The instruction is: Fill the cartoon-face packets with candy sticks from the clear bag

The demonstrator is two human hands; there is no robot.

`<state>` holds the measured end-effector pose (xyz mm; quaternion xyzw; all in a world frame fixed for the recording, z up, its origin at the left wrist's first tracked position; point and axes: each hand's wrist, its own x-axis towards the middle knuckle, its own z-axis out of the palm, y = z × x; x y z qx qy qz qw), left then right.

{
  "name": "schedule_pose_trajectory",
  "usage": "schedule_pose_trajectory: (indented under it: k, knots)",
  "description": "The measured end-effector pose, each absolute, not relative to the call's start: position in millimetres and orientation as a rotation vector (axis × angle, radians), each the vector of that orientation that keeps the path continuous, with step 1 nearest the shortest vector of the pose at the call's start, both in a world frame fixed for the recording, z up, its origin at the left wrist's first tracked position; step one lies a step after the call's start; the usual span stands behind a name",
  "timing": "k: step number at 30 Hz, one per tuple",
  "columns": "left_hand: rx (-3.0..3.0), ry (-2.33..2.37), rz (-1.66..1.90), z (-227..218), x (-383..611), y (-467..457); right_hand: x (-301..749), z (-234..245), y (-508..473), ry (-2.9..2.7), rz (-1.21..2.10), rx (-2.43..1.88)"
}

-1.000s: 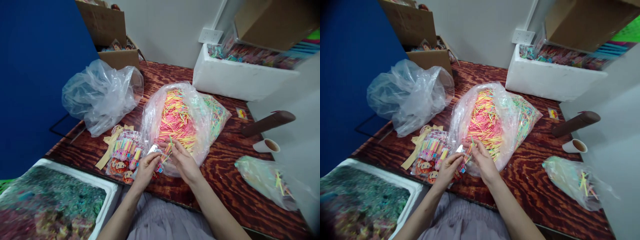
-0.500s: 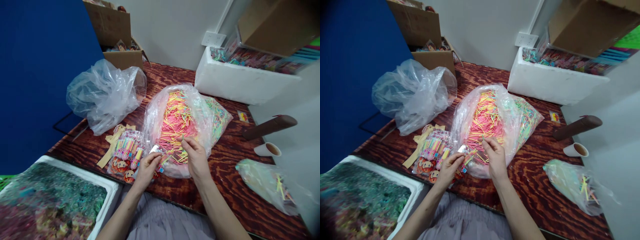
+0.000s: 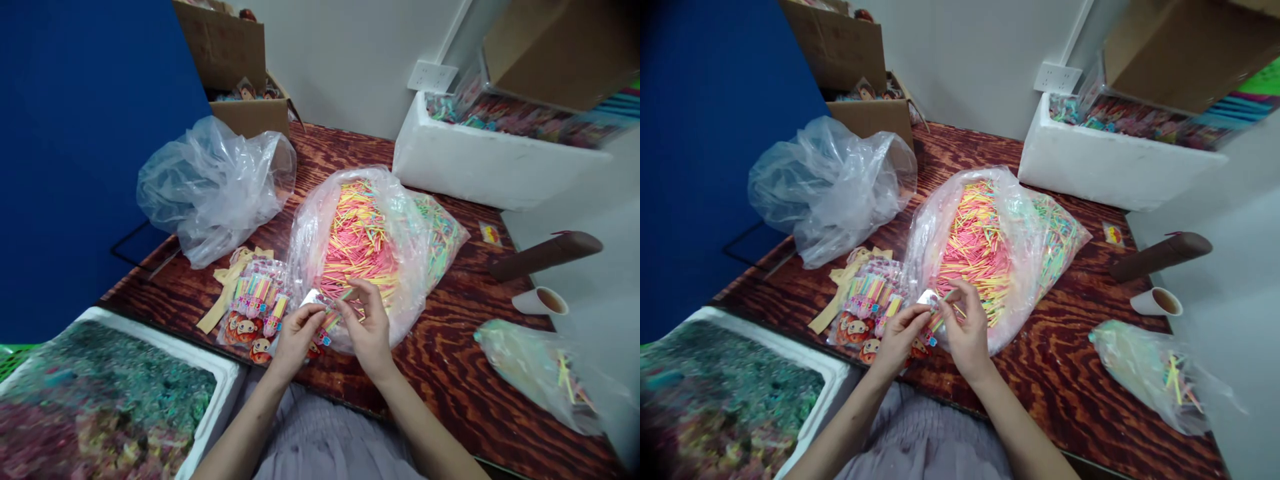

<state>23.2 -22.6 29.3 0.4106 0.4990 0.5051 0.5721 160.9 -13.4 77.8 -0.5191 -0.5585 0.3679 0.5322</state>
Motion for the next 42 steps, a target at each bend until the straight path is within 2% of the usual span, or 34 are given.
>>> schedule_pose_trajectory:
  k: [7,12,16,23,27,29,31,34,36,39,42]
  knots:
    - [0.919,1.143,1.217,30.4,21.9,-24.7,164.3,84.1,-19.8,-1.722,0.516,-1.331]
    - [0.899,1.095,1.255,40.2,22.5,-24.8,160.4,86.4,-28.5,-1.682,0.525,-1.318]
    - [0.885,1.059,1.244,41.1,18.5,-25.1,163.2,87.5,-25.6,-1.822,0.646,-1.28]
    - [1.063,0.929,1.025,55.0,-4.2,-34.0,147.2,95.4,-42.8,-1.844,0.765,-1.085]
    - [1.046,1.015,1.04,67.2,-25.7,-35.4,151.3,89.6,-46.3,-1.553,1.046,-1.062]
    - [0.976,1.12,1.141,67.2,-38.4,-30.7,164.0,76.9,-33.8,-1.422,1.079,-1.156]
    - [0.882,1.249,1.293,61.6,-50.5,-21.6,179.7,59.3,-13.7,-1.499,0.992,-1.3]
    - [0.856,1.471,1.492,44.5,-64.0,-2.3,196.6,33.9,16.4,-1.82,0.647,-1.524]
    - [1.041,1.701,1.56,30.1,-69.1,10.7,198.8,24.2,28.9,-2.079,0.407,-1.626]
    - [1.395,2.111,1.515,9.0,-72.1,24.8,192.6,22.8,36.2,-2.347,0.148,-1.714]
    - [1.548,2.341,1.396,-5.9,-71.3,30.4,185.8,28.4,39.0,-2.493,0.029,-1.737]
